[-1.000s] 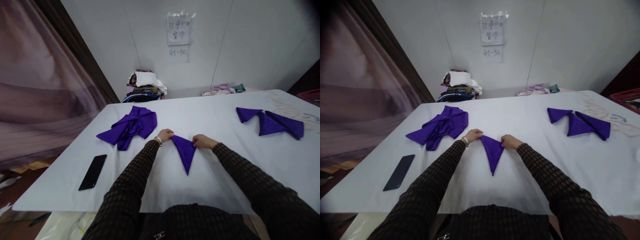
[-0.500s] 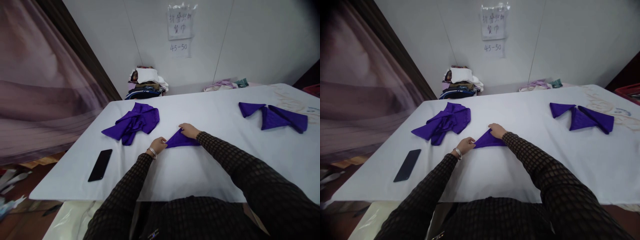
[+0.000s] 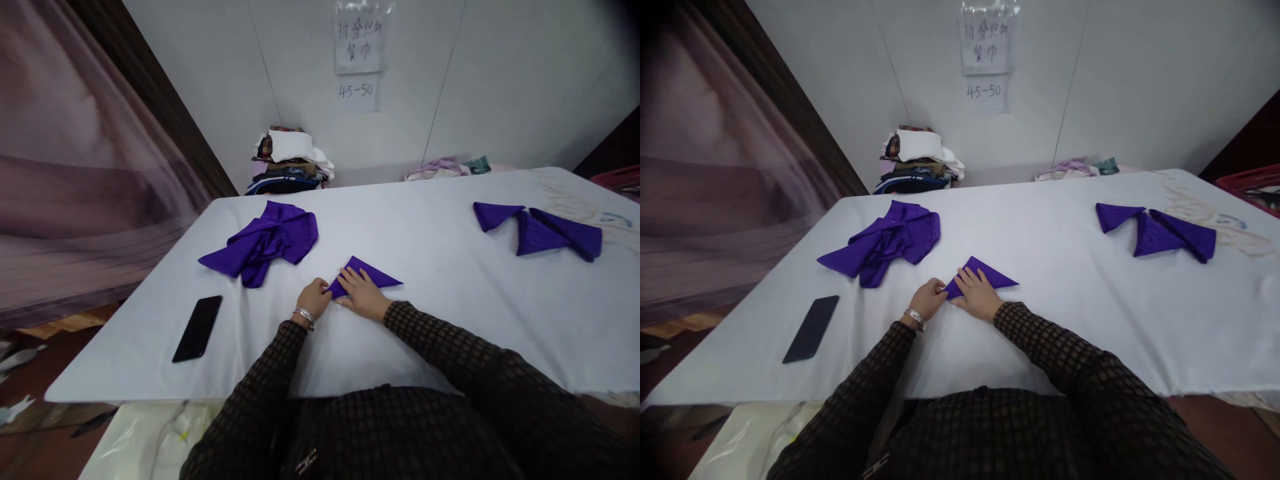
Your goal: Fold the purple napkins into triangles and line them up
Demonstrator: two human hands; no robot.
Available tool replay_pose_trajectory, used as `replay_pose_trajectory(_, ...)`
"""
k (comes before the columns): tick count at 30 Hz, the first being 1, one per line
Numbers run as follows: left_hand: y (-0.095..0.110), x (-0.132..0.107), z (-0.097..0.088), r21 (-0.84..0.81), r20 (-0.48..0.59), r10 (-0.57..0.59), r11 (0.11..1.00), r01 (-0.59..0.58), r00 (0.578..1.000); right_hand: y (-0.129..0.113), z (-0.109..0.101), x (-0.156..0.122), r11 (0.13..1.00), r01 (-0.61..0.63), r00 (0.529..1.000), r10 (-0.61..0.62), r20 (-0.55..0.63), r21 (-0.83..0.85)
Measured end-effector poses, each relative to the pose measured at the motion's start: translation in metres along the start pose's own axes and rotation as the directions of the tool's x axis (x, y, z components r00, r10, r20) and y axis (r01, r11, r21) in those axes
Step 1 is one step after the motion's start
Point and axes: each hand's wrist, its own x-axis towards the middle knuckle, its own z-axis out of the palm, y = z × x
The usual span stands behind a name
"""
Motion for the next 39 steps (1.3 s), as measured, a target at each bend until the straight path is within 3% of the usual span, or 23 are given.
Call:
replay_pose_trajectory(4, -0.003, 0.000, 0.001, -0.018, 0.000, 0.004, 1.000, -0.004, 1.000, 0.009, -0.008, -0.012, 0.999, -0.027, 0.999, 0.027, -0.024, -0.032)
replay_pose_trajectory(13, -0.006, 0.002, 0.003, 0.007, -0.006, 0.008, 1.000, -0.008, 1.000, 0.059, -0.019, -0.075, 0.986, -0.136, 0.991, 0.136, -0.009, -0.095)
replay_pose_trajectory(23, -0.002, -0.012, -0.001, 0.111, -0.057, -0.045, 0.992, 0.051, 0.997, 0.063, -0.017, -0.077, 0.986, -0.131, 0.991, 0.132, 0.004, -0.102)
replay_pose_trajectory(27, 0.011, -0.014, -0.002, 0.162, -0.191, 0.077, 0.986, -0.045, 0.979, 0.063, -0.017, -0.077, 0.986, -0.128, 0.992, 0.130, 0.008, -0.105)
replay_pose_trajectory(30, 0.036, -0.009, 0.008, 0.186, -0.217, 0.307, 0.945, -0.270, 0.927, 0.063, -0.016, -0.076, 0.984, -0.131, 0.991, 0.133, 0.005, -0.117)
replay_pose_trajectory(33, 0.059, -0.002, 0.028, 0.236, -0.115, 0.461, 0.873, -0.426, 0.880, 0.064, -0.015, -0.076, 0.983, -0.137, 0.990, 0.138, 0.005, -0.119)
replay_pose_trajectory(36, 0.064, 0.003, 0.047, 0.295, -0.022, 0.399, 0.878, -0.376, 0.917, 0.064, -0.015, -0.076, 0.984, -0.141, 0.990, 0.142, 0.005, -0.109)
replay_pose_trajectory(39, 0.053, 0.001, 0.057, 0.336, -0.001, 0.332, 0.888, -0.313, 0.943, 0.064, -0.015, -0.076, 0.985, -0.135, 0.991, 0.137, 0.007, -0.108)
